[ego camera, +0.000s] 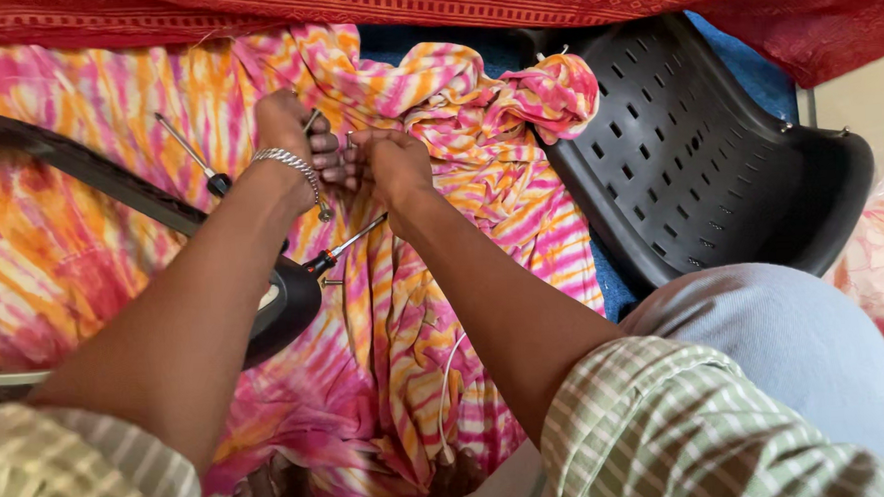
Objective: The person assembles a chair by attaching a plastic armrest to the underside of the seat using a screwdriver and multiple screws. They align the armrest, insert screws, and tighten them to secure the part.
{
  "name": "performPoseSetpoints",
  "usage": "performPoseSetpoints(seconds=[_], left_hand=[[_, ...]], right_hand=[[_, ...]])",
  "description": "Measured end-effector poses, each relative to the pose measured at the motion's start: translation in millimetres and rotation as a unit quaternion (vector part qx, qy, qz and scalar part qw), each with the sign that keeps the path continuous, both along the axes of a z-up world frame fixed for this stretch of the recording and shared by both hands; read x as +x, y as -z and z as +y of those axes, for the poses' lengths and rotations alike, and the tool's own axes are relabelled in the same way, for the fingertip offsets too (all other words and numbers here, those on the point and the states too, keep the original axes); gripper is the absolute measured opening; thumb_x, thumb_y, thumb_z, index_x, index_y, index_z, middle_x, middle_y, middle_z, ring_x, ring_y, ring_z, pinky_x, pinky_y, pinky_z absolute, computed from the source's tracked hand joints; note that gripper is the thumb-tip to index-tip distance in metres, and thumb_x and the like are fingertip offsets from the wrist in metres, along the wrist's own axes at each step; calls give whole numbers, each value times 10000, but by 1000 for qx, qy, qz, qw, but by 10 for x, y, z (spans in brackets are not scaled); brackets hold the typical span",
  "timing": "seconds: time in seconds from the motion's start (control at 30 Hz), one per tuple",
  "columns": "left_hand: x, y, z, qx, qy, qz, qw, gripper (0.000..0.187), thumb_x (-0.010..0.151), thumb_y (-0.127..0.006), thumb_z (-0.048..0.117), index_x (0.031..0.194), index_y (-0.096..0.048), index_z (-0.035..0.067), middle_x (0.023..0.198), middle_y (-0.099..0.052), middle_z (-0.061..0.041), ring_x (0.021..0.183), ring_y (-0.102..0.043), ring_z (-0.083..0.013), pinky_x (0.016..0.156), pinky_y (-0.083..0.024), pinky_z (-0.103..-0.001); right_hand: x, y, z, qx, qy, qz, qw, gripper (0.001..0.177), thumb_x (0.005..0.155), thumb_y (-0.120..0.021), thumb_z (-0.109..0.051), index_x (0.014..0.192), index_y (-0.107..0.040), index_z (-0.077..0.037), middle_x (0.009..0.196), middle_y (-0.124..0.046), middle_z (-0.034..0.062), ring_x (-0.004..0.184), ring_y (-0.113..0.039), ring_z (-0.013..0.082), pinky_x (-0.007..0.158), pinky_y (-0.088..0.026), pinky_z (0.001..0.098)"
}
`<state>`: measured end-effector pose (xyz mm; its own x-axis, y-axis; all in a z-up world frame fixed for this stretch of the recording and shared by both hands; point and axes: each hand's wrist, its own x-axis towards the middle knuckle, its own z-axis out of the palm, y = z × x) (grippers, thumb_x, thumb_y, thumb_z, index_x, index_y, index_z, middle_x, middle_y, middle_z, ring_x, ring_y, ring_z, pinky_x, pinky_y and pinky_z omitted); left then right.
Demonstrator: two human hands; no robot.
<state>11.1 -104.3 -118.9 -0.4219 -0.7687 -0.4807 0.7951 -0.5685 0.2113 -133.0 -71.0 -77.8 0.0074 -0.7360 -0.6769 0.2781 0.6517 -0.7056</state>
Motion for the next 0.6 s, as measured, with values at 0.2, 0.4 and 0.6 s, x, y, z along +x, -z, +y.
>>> performPoseSetpoints(seconds=[0.2,0.4,0.6], left_hand=[[385,-644,536,81,-129,-119,981,204,760,-416,206,800,-545,53,744,-544,-120,629,-435,-234,661,-444,-414],[664,-730,559,164,-143,-143,966,271,877,-415,130,1015,-576,-38,871,-606,-160,756,-591,-270,738,-529,-415],[772,-559,588,199,-19,-271,942,199,946,-441,112,1021,-578,-12,840,-577,-99,737,-580,-224,706,-514,-402]], right_hand=[[102,-139,109,-91,-231,248,936,154,888,-644,-123,971,-700,-7,796,-748,100,632,-728,181,595,-612,336],[239,-189,253,-242,-343,348,839,155,804,-721,-143,938,-731,-66,822,-786,95,738,-782,213,718,-624,345],[395,-305,242,-235,-435,494,716,212,755,-756,-168,967,-771,-155,1016,-730,162,973,-702,360,852,-564,460]])
